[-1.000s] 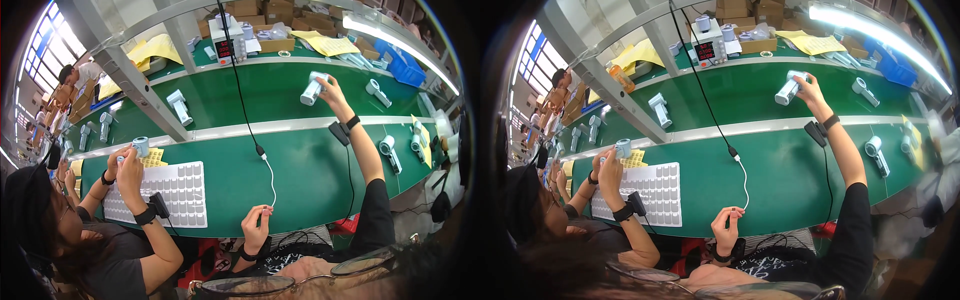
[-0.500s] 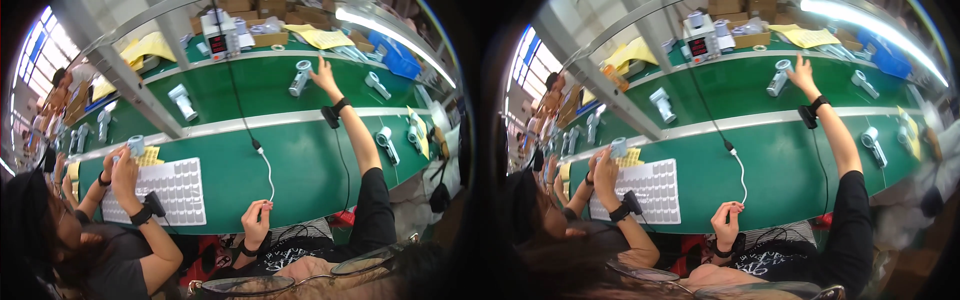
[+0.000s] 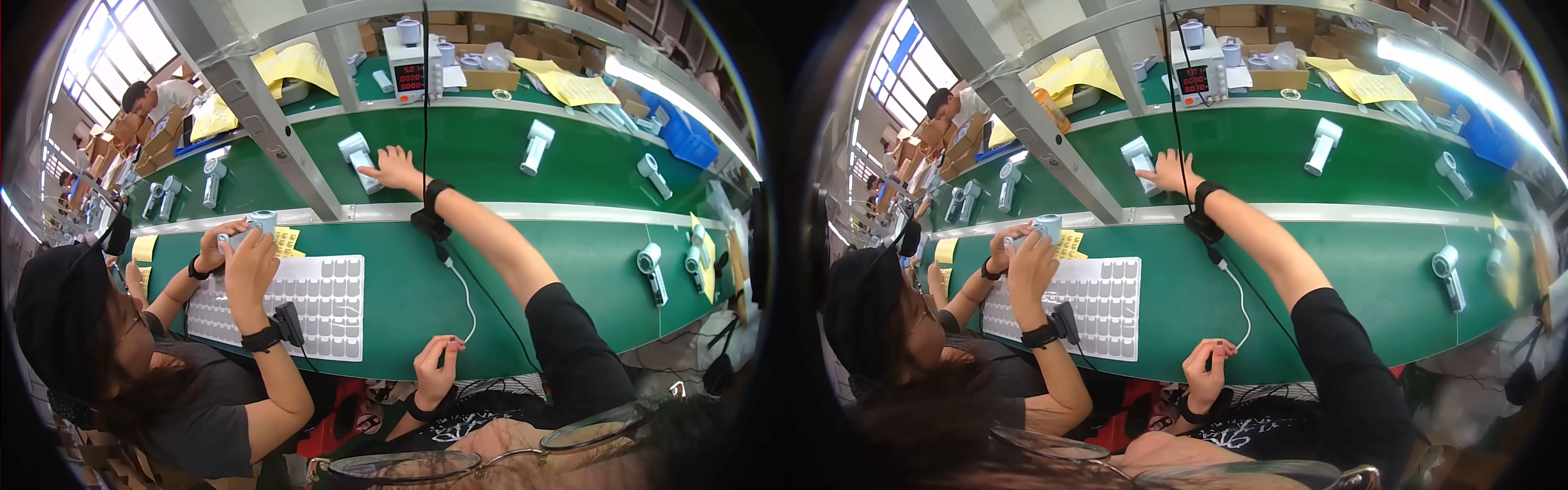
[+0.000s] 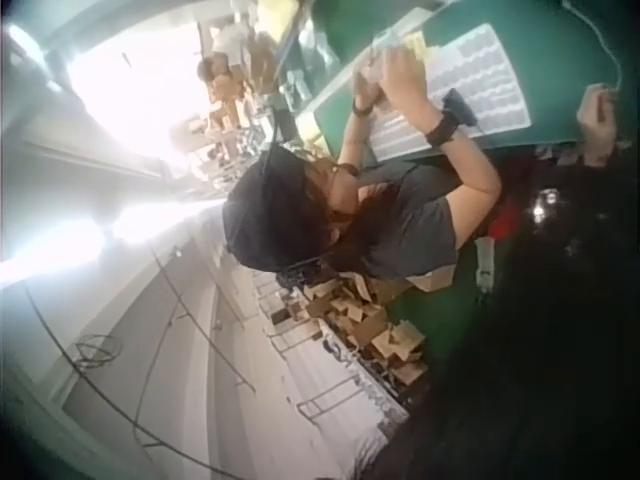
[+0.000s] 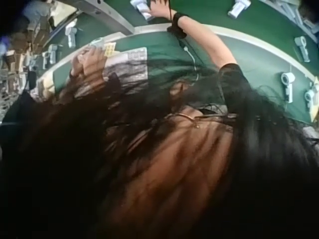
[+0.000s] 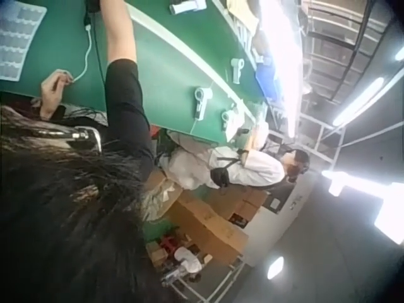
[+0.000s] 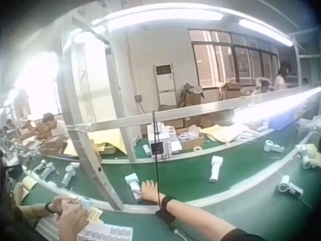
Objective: The person tests a handheld fan by plugging it into a power cable, pressing its buttons, and turning it over before placing it on the conveyor belt. This process is repeated with several more fans.
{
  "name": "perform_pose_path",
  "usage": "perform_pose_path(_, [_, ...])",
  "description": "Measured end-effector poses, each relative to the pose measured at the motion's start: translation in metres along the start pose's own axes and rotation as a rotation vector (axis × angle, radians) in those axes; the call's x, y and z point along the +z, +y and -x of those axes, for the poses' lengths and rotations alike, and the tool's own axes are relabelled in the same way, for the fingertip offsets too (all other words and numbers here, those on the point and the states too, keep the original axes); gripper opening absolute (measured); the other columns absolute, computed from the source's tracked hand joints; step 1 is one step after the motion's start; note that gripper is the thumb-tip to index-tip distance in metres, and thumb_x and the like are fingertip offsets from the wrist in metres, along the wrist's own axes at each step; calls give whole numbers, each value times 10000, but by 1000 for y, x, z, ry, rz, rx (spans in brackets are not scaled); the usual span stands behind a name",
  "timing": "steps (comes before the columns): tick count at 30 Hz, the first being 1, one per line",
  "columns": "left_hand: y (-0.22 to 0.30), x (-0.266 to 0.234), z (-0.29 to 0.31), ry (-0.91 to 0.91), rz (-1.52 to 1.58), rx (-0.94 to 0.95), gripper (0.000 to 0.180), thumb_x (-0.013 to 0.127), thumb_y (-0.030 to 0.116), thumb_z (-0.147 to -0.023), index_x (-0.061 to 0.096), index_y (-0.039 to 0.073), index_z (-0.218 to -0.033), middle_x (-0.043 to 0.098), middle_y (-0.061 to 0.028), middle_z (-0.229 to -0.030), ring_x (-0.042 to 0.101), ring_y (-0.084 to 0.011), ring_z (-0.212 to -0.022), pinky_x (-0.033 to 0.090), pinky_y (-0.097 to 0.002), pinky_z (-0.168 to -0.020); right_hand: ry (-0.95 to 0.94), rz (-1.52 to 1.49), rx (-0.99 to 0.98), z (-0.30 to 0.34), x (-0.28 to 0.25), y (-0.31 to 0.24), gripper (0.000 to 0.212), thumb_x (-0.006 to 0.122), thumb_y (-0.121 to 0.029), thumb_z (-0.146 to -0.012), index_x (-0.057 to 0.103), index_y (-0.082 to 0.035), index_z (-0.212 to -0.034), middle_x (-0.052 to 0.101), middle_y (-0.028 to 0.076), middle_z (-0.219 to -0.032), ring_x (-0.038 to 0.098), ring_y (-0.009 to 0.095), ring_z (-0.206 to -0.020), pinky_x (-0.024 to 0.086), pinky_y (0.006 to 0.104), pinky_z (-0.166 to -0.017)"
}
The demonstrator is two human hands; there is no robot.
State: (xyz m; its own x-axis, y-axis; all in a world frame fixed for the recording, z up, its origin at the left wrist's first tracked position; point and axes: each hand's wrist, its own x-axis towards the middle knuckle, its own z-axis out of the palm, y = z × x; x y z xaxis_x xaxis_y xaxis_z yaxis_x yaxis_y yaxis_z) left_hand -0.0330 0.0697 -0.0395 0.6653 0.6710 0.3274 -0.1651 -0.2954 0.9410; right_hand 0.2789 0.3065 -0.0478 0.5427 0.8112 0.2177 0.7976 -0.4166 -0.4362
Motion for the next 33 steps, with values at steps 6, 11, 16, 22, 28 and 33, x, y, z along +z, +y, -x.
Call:
perform_pose_path(6, [0, -2, -1, -9, 14, 16, 220, 527, 38, -942, 585, -62, -755, 647, -128, -762, 626, -177, -671, 507, -271, -617, 154, -30, 49, -1, 23, 6, 682, 713, -435, -760, 482, 36, -1196, 514, 260, -1200, 498, 451, -1137, 386, 574, -958])
perform_pose_path(11, [-1, -2, 2, 25, 8, 19, 226, 530, 42, -943, 587, -61, -750, 648, -124, -762, 621, -169, -664, 499, -265, -603, 113, 31, -231, 51, -46, 19, 561, 684, -119, -704, 395, -14, -1173, 572, 215, -1047, 597, 394, -927, 492, 482, -744])
perform_pose_path(16, [-1, 0, 3, -10, 24, 18, 241, 501, 71, -967, 582, -60, -783, 642, -125, -797, 621, -161, -674, 488, -261, -601, 189, 236, -238, 129, -126, 51, 577, 628, -19, -678, 380, -37, -1199, 620, 185, -861, 629, 377, -776, 500, 450, -614])
perform_pose_path(22, [12, 17, 1, -220, 275, -93, 208, 439, 97, -1000, 565, -39, -907, 619, -115, -851, 622, -160, -689, 485, -265, -616, -195, -596, 211, 253, -196, 77, 397, 593, -64, -856, 431, -17, -1215, 627, 90, -855, 637, 223, -760, 520, 351, -642])
perform_pose_path(28, [30, 64, -7, -360, 130, 34, 137, 451, 76, -984, 542, -15, -937, 595, -126, -817, 614, -236, -655, 472, -330, -576, 75, -1739, 467, 352, -184, 32, 370, 489, -235, -948, 444, -2, -1232, 561, 86, -1034, 577, 191, -894, 505, 333, -788])
perform_pose_path(33, [33, 83, -3, -298, -78, 206, 89, 487, 33, -947, 546, -23, -911, 575, -133, -764, 578, -281, -595, 435, -355, -531, 148, -2034, 525, 377, -167, 4, 305, 436, -244, -981, 469, 4, -1155, 570, 92, -1011, 581, 177, -889, 505, 334, -818])
